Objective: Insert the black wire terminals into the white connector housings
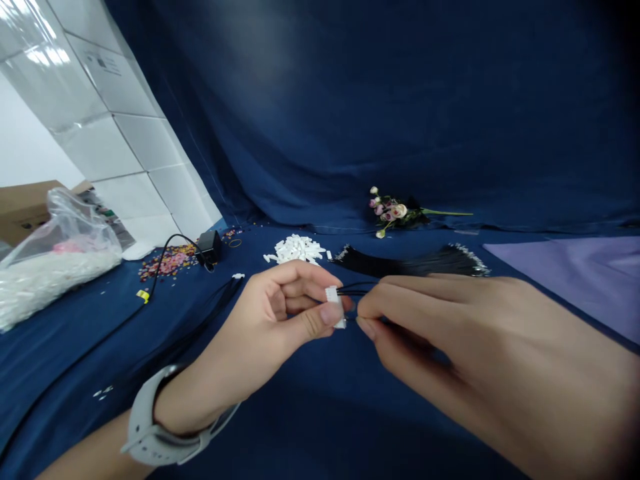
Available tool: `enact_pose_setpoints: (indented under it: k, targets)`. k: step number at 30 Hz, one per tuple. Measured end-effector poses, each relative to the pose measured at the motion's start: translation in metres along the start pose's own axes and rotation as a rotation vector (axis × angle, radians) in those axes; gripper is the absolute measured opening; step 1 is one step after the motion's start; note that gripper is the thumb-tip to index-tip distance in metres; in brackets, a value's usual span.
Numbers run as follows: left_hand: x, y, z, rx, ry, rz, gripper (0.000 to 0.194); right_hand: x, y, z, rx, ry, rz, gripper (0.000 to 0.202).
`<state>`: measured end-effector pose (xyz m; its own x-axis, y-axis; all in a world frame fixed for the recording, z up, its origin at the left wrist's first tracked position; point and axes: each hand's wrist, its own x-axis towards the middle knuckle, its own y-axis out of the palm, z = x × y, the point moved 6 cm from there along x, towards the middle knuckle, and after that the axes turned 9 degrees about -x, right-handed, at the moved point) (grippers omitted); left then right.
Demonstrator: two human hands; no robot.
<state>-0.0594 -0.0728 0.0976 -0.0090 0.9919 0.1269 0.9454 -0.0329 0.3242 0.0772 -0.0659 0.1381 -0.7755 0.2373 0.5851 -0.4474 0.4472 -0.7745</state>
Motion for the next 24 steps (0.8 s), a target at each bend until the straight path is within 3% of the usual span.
enact_pose_setpoints:
  k: [3, 8, 11, 13, 16, 18, 20, 24]
  targets:
    - [-0.002, -0.002, -0.002, 0.030, 0.004, -0.076, 0.022, 0.011, -0.001, 0.003, 0.073, -0.033, -0.050, 0.027]
    - [-0.006, -0.002, -0.005, 0.049, 0.028, -0.129, 0.023, 0.014, 0.014, -0.008, 0.338, 0.163, 0.153, 0.026]
    - [-0.004, -0.004, -0.008, 0.079, 0.059, -0.129, 0.021, 0.013, 0.009, -0.016, 0.416, 0.197, 0.181, 0.021]
    - [0.000, -0.006, -0.008, 0.109, 0.059, -0.137, 0.022, 0.015, 0.005, -0.030, 0.434, 0.220, 0.170, 0.017]
    - [0.006, -0.012, -0.005, 0.144, -0.018, -0.169, 0.024, 0.016, 0.013, -0.074, 0.399, 0.339, 0.089, 0.024]
    - [0.009, -0.015, -0.002, 0.157, -0.083, -0.188, 0.027, 0.012, 0.037, -0.107, 0.329, 0.407, 0.060, 0.025]
    - [0.011, -0.017, -0.001, 0.167, -0.117, -0.198, 0.029, 0.003, 0.078, -0.134, 0.266, 0.423, 0.154, 0.020]
    - [0.012, -0.018, 0.002, 0.182, -0.126, -0.202, 0.028, -0.024, 0.154, -0.159, 0.165, 0.418, 0.334, 0.023]
